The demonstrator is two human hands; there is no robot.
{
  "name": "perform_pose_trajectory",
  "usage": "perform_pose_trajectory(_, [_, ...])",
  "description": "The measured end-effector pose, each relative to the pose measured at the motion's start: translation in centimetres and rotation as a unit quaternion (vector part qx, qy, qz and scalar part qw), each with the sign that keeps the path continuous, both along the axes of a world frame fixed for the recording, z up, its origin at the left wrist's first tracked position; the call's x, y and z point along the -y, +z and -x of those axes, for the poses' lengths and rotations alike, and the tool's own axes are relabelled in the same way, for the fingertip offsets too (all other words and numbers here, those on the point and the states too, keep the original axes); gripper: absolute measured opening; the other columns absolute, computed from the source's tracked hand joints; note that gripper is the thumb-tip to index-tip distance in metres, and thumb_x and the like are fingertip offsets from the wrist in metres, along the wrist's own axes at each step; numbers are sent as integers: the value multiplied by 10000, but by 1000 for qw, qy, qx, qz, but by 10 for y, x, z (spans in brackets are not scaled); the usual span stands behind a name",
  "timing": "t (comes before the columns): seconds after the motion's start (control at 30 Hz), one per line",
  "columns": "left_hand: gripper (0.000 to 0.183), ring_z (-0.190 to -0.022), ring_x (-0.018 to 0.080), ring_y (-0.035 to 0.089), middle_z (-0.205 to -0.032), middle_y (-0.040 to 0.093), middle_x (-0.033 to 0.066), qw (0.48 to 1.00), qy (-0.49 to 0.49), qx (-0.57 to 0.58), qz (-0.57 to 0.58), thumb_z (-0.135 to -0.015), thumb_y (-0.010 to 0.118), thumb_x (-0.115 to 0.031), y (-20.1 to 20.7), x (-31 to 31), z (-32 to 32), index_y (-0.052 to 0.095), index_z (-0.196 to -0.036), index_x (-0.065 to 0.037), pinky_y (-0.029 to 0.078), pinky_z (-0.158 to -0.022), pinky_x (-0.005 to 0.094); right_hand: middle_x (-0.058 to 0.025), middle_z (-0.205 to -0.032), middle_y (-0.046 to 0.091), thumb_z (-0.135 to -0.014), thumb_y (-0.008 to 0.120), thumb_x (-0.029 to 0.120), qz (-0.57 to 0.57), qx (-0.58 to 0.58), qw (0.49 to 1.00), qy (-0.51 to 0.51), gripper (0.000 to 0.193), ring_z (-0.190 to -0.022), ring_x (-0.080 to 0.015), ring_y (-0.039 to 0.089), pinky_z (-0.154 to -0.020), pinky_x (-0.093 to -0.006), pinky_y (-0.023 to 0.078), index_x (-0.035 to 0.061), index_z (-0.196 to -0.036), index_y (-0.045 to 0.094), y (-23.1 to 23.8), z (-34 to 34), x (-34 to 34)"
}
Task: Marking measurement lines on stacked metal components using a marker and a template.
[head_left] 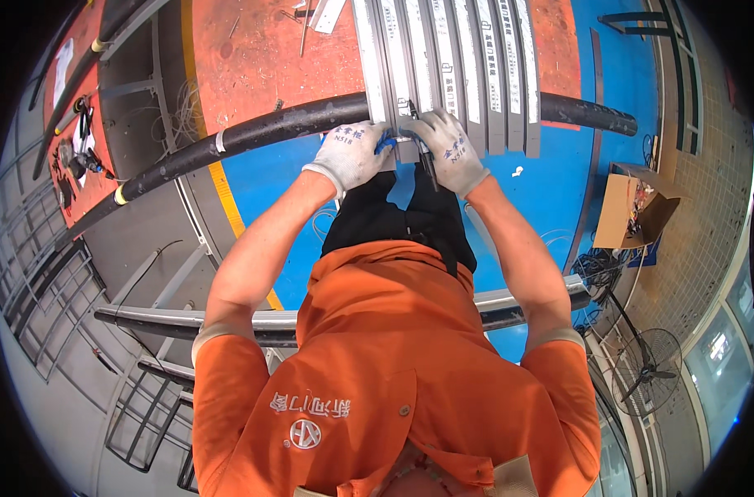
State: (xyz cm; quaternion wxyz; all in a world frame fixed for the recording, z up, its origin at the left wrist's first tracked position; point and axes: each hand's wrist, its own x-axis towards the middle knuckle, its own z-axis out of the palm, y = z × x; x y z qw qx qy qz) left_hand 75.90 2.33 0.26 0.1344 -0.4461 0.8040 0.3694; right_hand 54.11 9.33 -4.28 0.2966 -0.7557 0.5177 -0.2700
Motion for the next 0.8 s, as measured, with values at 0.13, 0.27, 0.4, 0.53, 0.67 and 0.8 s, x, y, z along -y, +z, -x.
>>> perform_pose_trajectory(0.13, [432,-1091,399,703,-1130,742,226,998,8,55,7,-1011,627,-357,-1,0,-3,692,-1288,-31,548,-961,495,-159,-1229,652,-865,579,63,2,11,1000,-3,443,-1211,-391,565,-1077,-514,454,89,-1303,643,-2,0,2])
perform_pose_trajectory(0.27, [440,-1074,389,711,-1124,745,217,999,4,46,7,-1013,625,-389,-9,1,-14,703,-1282,-50,554,-948,491,-169,-1217,671,-878,597,79,-2,30,1000,-9,423,-1199,-398,578,-1079,-520,450,83,-1298,650,-3,0,2])
perform_pose_trajectory(0.4, [433,-1030,388,720,-1087,743,214,1000,-17,7,23,-1021,605,-409,-19,0,-17,712,-1249,-57,561,-915,498,-187,-1198,691,-928,621,55,15,52,998,-42,384,-1129,-396,633,-1052,-494,492,46,-1311,648,-1,7,3])
perform_pose_trajectory(0.53, [427,-1030,383,721,-1086,748,201,1000,-17,7,18,-1023,600,-411,-21,-1,-19,718,-1255,-72,562,-909,498,-184,-1171,715,-1000,617,27,27,138,984,-111,317,-1030,-307,691,-941,-410,547,11,-1314,659,11,9,-6])
perform_pose_trajectory(0.67, [419,-1030,378,722,-1100,750,190,1000,-8,5,19,-1024,598,-415,-19,-1,-17,717,-1260,-89,564,-905,496,-160,-1054,730,-995,662,31,-84,237,950,-184,247,-866,-214,703,-775,-343,558,11,-1238,705,25,4,-27])
perform_pose_trajectory(0.8, [419,-1031,376,721,-1112,749,185,1000,3,12,13,-1023,607,-411,-16,-4,-16,721,-1252,-78,564,-903,480,-124,-904,724,-940,728,46,-154,278,918,-236,197,-741,-145,673,-668,-303,541,2,-1132,742,19,-5,-37])
